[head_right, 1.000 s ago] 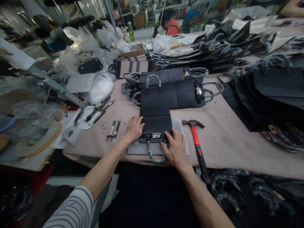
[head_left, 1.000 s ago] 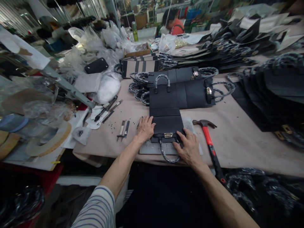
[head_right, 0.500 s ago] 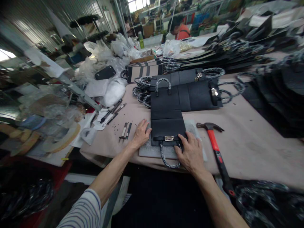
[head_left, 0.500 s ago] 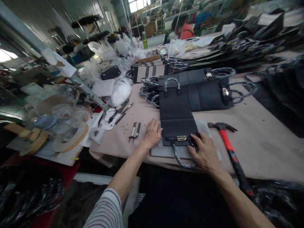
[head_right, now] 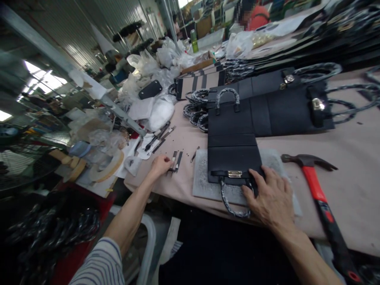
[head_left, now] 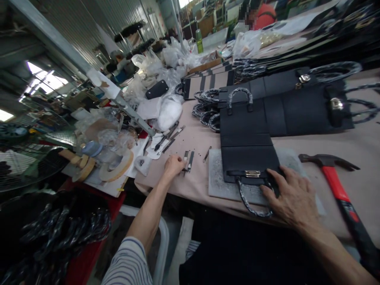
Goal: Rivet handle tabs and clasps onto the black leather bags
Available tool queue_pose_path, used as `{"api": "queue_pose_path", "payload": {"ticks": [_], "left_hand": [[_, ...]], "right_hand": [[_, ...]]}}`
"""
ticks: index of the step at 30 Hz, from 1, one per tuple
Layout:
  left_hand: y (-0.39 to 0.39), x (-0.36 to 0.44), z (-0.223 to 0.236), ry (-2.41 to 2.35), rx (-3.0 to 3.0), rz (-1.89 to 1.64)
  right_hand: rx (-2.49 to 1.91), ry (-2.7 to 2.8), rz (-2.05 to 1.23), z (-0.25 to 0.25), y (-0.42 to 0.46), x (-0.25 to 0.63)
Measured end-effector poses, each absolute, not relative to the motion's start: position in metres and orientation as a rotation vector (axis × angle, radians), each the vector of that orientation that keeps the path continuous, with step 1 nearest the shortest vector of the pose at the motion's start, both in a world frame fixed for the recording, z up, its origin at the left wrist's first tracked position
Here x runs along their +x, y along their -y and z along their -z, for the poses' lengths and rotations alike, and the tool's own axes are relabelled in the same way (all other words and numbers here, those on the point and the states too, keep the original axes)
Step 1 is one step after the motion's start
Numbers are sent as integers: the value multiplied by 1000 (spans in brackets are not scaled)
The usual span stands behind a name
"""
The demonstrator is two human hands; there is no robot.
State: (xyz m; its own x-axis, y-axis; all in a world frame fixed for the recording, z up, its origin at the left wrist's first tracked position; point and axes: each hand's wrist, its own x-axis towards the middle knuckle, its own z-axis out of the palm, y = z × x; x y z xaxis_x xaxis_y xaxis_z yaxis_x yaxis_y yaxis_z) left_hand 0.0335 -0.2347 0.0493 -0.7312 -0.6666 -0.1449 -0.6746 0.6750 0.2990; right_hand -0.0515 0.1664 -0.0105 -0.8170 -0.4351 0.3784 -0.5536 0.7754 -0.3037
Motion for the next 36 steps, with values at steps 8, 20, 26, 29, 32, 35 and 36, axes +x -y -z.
{"api": "queue_pose_path", "payload": {"ticks": [8, 20, 26, 29, 32, 35, 36], "left_hand": [[241, 11, -52, -2573, -1120, -771], [172, 22, -50, -2435, -745, -2305], [101, 7, -25, -2663, -522, -2353], [88, 6, -24, -2689, -391, -2375], [84, 8, -24, -2739, -312, -2325], [83, 11, -22, -2815, -307, -2160], [84, 11, -20, -2838, -315, -2101]], "right_hand": [[756, 2730, -546, 7, -168, -52], [759, 2745, -645, 5, -170, -52], [754, 2757, -620, 3, -169, -51], [747, 2767, -624, 2, -168, -51], [743, 2775, -646, 0, -167, -50], [738, 2786, -637, -2, -167, -50], [736, 2791, -628, -2, -166, -50]]}}
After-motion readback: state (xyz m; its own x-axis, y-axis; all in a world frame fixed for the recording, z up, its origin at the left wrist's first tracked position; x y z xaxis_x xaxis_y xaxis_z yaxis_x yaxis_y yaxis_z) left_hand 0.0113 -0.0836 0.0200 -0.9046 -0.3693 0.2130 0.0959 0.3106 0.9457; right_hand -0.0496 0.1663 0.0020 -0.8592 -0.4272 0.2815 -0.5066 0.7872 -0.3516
